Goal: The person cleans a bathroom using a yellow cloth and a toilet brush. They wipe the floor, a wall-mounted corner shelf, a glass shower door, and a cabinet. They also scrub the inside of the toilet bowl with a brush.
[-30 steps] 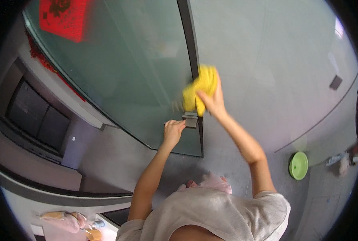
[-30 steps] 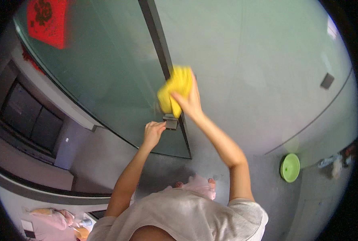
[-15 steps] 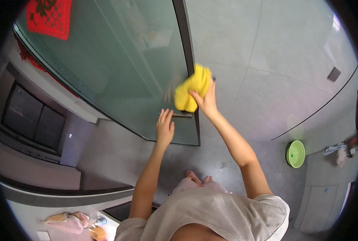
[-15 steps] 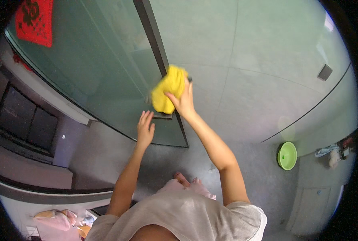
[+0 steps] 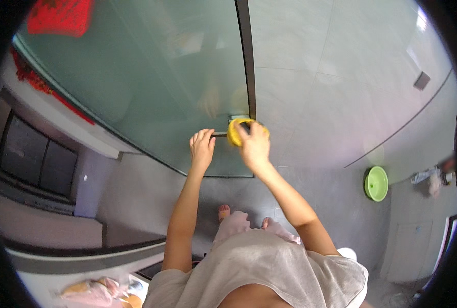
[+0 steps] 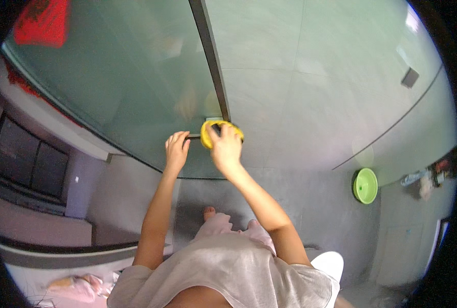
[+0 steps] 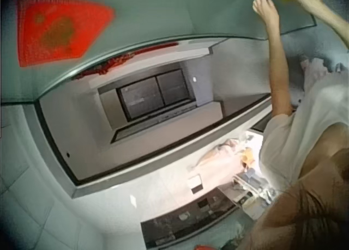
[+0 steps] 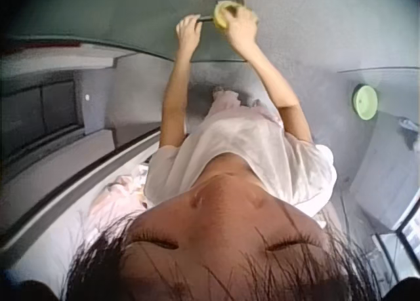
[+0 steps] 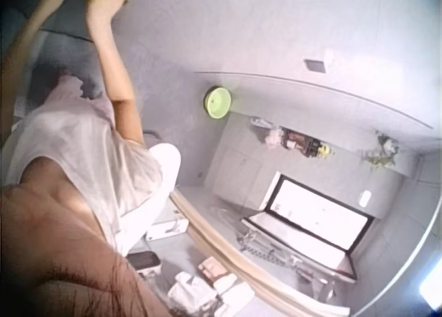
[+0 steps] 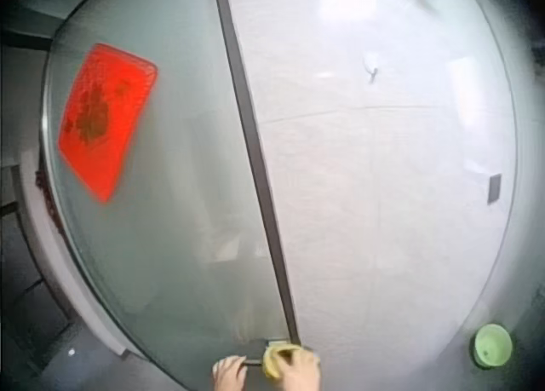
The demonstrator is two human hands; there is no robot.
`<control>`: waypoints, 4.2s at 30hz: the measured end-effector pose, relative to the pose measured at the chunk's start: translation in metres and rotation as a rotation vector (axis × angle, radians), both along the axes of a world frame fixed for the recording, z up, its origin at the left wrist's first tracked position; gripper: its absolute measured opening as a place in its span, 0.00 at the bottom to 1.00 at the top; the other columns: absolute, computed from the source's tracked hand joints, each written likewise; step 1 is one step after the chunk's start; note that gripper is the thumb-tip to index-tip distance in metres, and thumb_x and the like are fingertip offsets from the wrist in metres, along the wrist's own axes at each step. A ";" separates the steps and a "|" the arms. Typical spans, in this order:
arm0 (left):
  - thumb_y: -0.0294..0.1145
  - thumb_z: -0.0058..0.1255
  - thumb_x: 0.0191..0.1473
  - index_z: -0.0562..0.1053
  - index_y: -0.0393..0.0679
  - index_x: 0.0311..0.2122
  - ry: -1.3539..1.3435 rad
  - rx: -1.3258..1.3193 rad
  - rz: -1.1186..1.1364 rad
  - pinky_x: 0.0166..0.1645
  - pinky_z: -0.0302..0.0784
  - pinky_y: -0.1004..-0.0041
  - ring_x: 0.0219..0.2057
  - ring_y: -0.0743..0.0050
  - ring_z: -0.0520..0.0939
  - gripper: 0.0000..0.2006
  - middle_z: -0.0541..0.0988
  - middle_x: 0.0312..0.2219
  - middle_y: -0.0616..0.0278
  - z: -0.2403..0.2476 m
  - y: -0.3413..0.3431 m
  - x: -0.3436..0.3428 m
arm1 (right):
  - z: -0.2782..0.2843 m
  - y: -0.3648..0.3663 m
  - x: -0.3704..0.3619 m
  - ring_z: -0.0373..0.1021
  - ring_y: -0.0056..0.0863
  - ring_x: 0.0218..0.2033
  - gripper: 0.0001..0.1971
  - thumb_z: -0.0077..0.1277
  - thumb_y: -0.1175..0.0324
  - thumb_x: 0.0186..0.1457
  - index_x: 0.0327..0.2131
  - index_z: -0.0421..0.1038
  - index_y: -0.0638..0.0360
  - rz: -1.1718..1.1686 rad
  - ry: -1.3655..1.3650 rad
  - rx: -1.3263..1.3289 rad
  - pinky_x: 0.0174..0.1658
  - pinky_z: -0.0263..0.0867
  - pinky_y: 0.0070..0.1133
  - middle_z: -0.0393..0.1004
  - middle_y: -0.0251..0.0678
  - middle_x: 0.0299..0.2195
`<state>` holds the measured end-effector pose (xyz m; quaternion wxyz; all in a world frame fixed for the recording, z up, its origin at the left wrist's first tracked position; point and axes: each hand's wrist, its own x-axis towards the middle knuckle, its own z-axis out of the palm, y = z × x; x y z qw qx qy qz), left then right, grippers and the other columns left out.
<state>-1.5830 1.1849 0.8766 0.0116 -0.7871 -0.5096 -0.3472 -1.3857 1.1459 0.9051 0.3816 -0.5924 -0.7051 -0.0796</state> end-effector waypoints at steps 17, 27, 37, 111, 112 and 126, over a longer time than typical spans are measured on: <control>0.31 0.57 0.52 0.79 0.43 0.36 -0.060 -0.072 -0.347 0.40 0.71 0.62 0.34 0.59 0.76 0.07 0.76 0.29 0.62 0.004 0.052 -0.047 | -0.017 0.020 -0.109 0.64 0.39 0.43 0.25 0.55 0.68 0.42 0.48 0.75 0.46 -0.364 -0.121 -0.009 0.40 0.60 0.34 0.66 0.40 0.41; 0.32 0.57 0.52 0.79 0.43 0.36 -0.147 -0.092 -0.438 0.41 0.70 0.61 0.34 0.58 0.76 0.07 0.76 0.29 0.62 -0.002 0.058 -0.047 | -0.020 0.016 -0.093 0.64 0.38 0.42 0.24 0.53 0.69 0.44 0.50 0.74 0.47 -0.605 -0.221 0.047 0.39 0.60 0.34 0.67 0.39 0.40; 0.34 0.57 0.53 0.79 0.43 0.39 -0.136 -0.204 -0.403 0.43 0.71 0.61 0.37 0.58 0.76 0.10 0.77 0.31 0.61 0.010 0.049 -0.047 | -0.001 -0.002 -0.020 0.68 0.46 0.43 0.25 0.54 0.74 0.43 0.50 0.73 0.52 -0.572 0.241 -0.240 0.45 0.68 0.38 0.67 0.44 0.41; 0.34 0.64 0.44 0.57 0.54 0.66 -0.114 0.808 -0.398 0.65 0.56 0.48 0.63 0.37 0.60 0.43 0.57 0.64 0.44 0.357 0.110 -0.027 | 0.259 0.123 -0.006 0.64 0.17 0.18 0.16 0.45 0.54 0.66 0.35 0.65 0.59 0.359 0.988 0.309 0.23 0.63 0.18 0.65 0.29 0.18; 0.35 0.63 0.46 0.57 0.53 0.66 -0.114 0.837 -0.408 0.66 0.55 0.48 0.63 0.36 0.59 0.42 0.57 0.64 0.44 0.387 0.111 -0.010 | 0.260 0.122 -0.004 0.66 0.18 0.19 0.17 0.46 0.54 0.65 0.35 0.65 0.60 0.344 0.982 0.300 0.24 0.64 0.19 0.67 0.30 0.19; 0.38 0.64 0.41 0.62 0.65 0.64 0.055 1.037 -0.487 0.56 0.71 0.55 0.56 0.45 0.71 0.41 0.69 0.57 0.55 0.452 0.101 0.057 | 0.245 0.124 0.027 0.62 0.22 0.36 0.31 0.22 0.44 0.69 0.43 0.67 0.63 0.457 0.826 0.208 0.45 0.60 0.23 0.69 0.32 0.33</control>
